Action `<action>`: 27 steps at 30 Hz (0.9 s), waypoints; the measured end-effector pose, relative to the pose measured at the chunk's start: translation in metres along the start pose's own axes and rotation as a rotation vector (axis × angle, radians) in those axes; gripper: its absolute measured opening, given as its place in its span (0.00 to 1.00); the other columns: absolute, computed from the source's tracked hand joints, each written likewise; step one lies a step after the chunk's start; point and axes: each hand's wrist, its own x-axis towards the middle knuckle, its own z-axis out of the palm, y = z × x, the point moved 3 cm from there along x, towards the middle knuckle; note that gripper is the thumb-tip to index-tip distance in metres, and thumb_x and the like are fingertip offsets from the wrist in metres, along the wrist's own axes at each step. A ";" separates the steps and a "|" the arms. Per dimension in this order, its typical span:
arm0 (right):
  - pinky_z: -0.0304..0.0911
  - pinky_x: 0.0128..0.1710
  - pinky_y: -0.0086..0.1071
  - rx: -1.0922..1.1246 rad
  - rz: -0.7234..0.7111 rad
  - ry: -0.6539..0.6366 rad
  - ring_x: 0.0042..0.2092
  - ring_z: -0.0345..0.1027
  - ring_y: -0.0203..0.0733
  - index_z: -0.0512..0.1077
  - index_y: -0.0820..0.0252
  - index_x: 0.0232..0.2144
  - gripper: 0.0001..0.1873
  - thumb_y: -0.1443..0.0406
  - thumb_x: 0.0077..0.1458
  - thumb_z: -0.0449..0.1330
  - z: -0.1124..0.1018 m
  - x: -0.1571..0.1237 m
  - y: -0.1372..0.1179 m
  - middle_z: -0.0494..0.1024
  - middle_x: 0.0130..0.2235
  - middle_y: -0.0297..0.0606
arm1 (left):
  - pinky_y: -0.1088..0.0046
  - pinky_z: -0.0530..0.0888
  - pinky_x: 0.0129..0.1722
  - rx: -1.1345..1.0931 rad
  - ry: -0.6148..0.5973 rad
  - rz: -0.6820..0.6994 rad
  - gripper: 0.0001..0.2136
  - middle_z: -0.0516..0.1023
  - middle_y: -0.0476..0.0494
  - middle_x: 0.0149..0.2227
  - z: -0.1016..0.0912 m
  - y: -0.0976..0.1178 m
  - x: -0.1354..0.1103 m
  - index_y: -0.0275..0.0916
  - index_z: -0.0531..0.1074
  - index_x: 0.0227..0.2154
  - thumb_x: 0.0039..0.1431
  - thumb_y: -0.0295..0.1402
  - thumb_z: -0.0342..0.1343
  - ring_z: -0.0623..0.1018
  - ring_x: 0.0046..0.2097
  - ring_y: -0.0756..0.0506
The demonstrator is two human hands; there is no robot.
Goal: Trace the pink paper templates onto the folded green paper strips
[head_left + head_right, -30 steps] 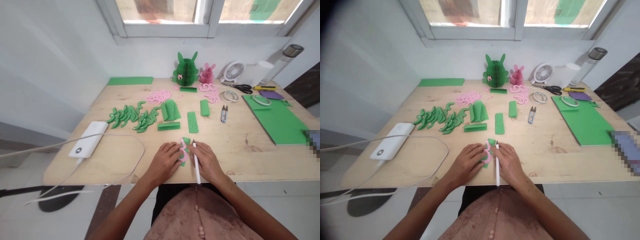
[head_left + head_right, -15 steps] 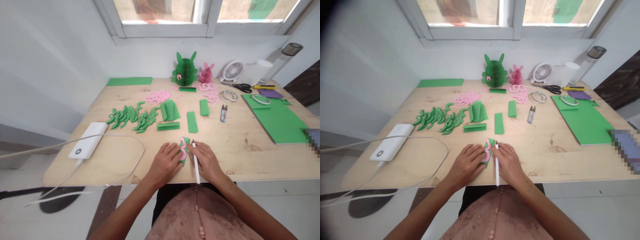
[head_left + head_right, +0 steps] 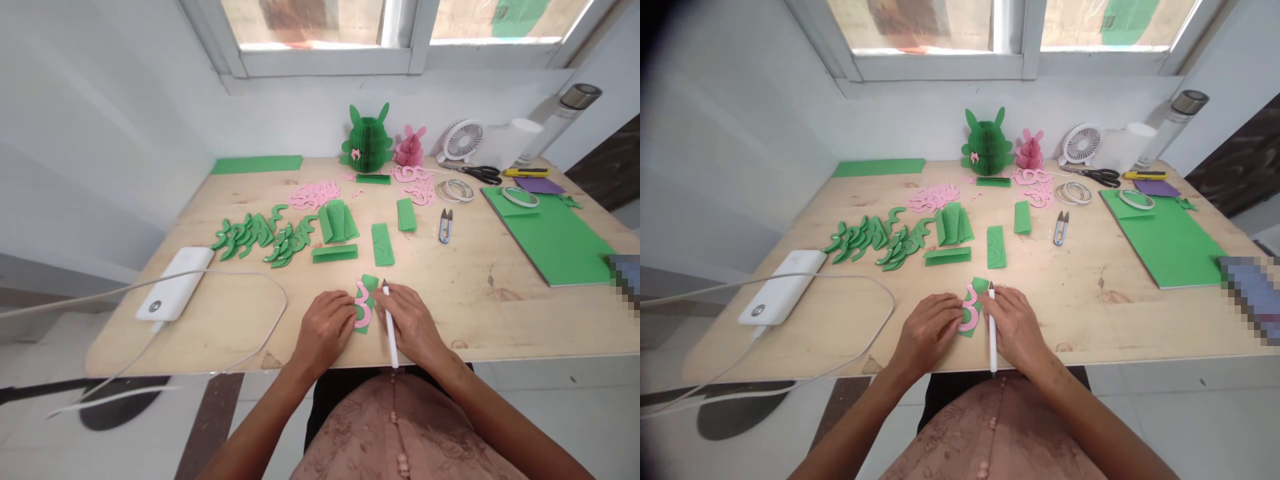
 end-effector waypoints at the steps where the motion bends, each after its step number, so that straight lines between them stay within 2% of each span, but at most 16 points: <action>1: 0.65 0.52 0.48 0.001 0.002 -0.004 0.54 0.67 0.50 0.65 0.59 0.57 0.22 0.72 0.60 0.51 0.000 0.000 0.000 0.78 0.47 0.46 | 0.62 0.73 0.49 0.008 0.004 -0.009 0.06 0.80 0.44 0.40 -0.001 0.001 -0.001 0.40 0.74 0.33 0.61 0.26 0.52 0.78 0.45 0.44; 4: 0.65 0.52 0.48 0.014 0.008 -0.017 0.54 0.67 0.50 0.66 0.59 0.56 0.22 0.71 0.60 0.52 0.000 0.000 0.001 0.78 0.47 0.45 | 0.61 0.71 0.49 0.098 -0.038 0.032 0.04 0.79 0.43 0.40 0.000 0.010 -0.003 0.38 0.73 0.34 0.61 0.27 0.53 0.76 0.46 0.43; 9: 0.64 0.53 0.48 0.016 0.004 -0.023 0.54 0.67 0.51 0.66 0.60 0.55 0.21 0.72 0.60 0.52 0.001 -0.001 0.001 0.78 0.47 0.45 | 0.62 0.70 0.44 0.248 -0.169 0.114 0.06 0.78 0.42 0.36 0.003 0.020 -0.002 0.36 0.72 0.38 0.64 0.28 0.50 0.76 0.40 0.44; 12: 0.64 0.53 0.48 0.010 0.000 -0.012 0.54 0.66 0.51 0.66 0.60 0.55 0.21 0.73 0.60 0.52 0.001 -0.001 0.001 0.78 0.47 0.45 | 0.64 0.70 0.42 0.310 -0.192 0.159 0.09 0.77 0.41 0.37 0.004 0.020 -0.002 0.35 0.71 0.43 0.65 0.24 0.47 0.75 0.38 0.44; 15: 0.65 0.52 0.48 0.008 0.004 -0.007 0.53 0.67 0.50 0.66 0.58 0.56 0.22 0.73 0.60 0.51 0.001 -0.001 0.000 0.78 0.47 0.45 | 0.64 0.71 0.39 0.327 -0.202 0.169 0.10 0.77 0.40 0.36 0.004 0.019 -0.002 0.35 0.70 0.43 0.65 0.23 0.45 0.75 0.37 0.44; 22: 0.65 0.51 0.49 0.001 -0.003 -0.001 0.53 0.68 0.51 0.65 0.58 0.56 0.22 0.72 0.60 0.52 0.002 -0.002 0.002 0.79 0.46 0.45 | 0.66 0.73 0.38 0.231 -0.108 0.111 0.10 0.78 0.41 0.34 0.004 0.017 -0.003 0.36 0.71 0.42 0.65 0.24 0.46 0.76 0.37 0.44; 27: 0.65 0.53 0.49 0.004 0.008 -0.008 0.54 0.67 0.51 0.66 0.59 0.56 0.23 0.73 0.60 0.51 0.002 -0.002 0.001 0.78 0.47 0.46 | 0.70 0.73 0.37 0.038 0.016 -0.076 0.08 0.79 0.45 0.32 0.001 0.006 -0.007 0.39 0.72 0.39 0.64 0.25 0.49 0.77 0.36 0.47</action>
